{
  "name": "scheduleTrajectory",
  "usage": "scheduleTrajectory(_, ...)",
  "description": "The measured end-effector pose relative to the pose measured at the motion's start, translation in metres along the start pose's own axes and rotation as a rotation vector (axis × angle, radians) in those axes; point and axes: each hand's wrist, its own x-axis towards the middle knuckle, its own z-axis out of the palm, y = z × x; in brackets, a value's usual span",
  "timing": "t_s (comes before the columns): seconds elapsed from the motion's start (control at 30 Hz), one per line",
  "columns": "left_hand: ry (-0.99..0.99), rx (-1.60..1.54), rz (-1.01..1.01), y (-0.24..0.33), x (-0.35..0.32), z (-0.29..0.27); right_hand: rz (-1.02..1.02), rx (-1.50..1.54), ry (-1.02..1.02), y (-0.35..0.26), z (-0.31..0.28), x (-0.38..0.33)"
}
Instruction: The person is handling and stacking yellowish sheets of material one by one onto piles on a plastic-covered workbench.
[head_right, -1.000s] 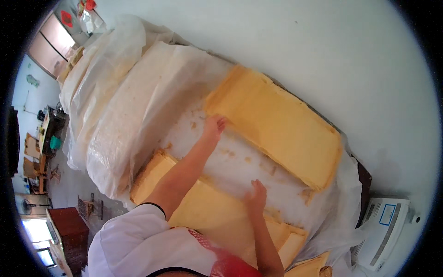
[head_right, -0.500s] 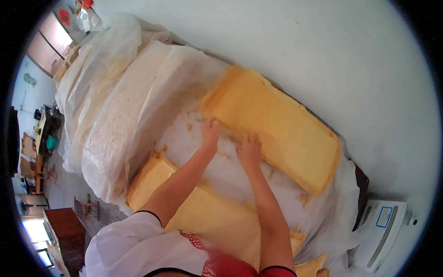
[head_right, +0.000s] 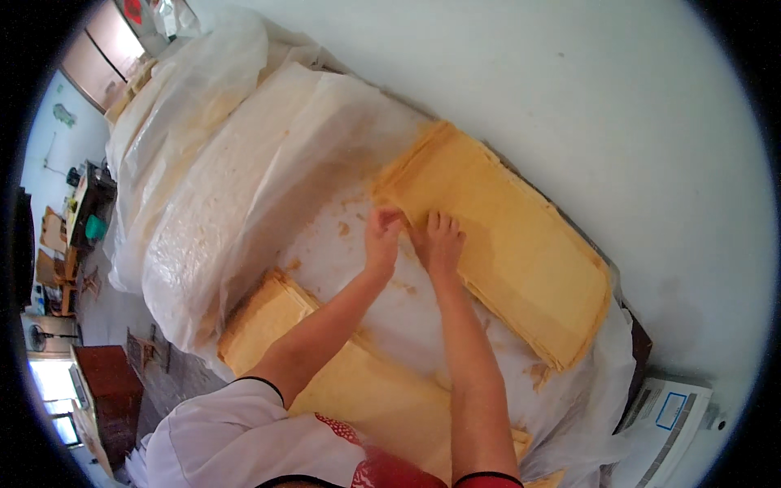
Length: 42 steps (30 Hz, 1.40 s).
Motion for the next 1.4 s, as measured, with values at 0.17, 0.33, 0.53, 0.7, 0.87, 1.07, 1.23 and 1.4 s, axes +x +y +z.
scheduleTrajectory(0.17,-0.141,-0.320,0.024,0.005,0.001,0.010,-0.060,0.060,0.077,0.019,0.012,0.002)
scheduleTrajectory(0.33,-0.115,-0.286,-0.032,-0.007,0.008,0.014,-0.133,0.179,0.161,0.020,0.019,0.004)
scheduleTrajectory(0.53,-0.205,-0.320,-0.270,-0.020,0.019,0.006,-0.155,0.191,0.255,0.018,0.020,0.002)
scheduleTrajectory(0.7,-0.257,-0.345,-0.237,-0.024,0.028,0.007,-0.188,0.208,0.186,0.016,0.014,0.005)
scheduleTrajectory(0.87,-0.258,-0.238,-0.205,-0.014,0.026,0.018,-0.187,0.129,0.205,0.013,0.008,0.005)
scheduleTrajectory(1.07,-0.160,0.007,-0.071,-0.041,0.041,0.018,-0.102,0.268,0.264,0.005,0.008,0.016)
scheduleTrajectory(1.23,-0.192,0.036,-0.139,-0.018,0.027,0.027,0.044,0.584,0.247,0.030,0.020,0.016)
scheduleTrajectory(1.4,-0.131,0.004,-0.205,-0.039,0.037,0.016,0.370,0.932,0.079,0.015,0.004,0.017)
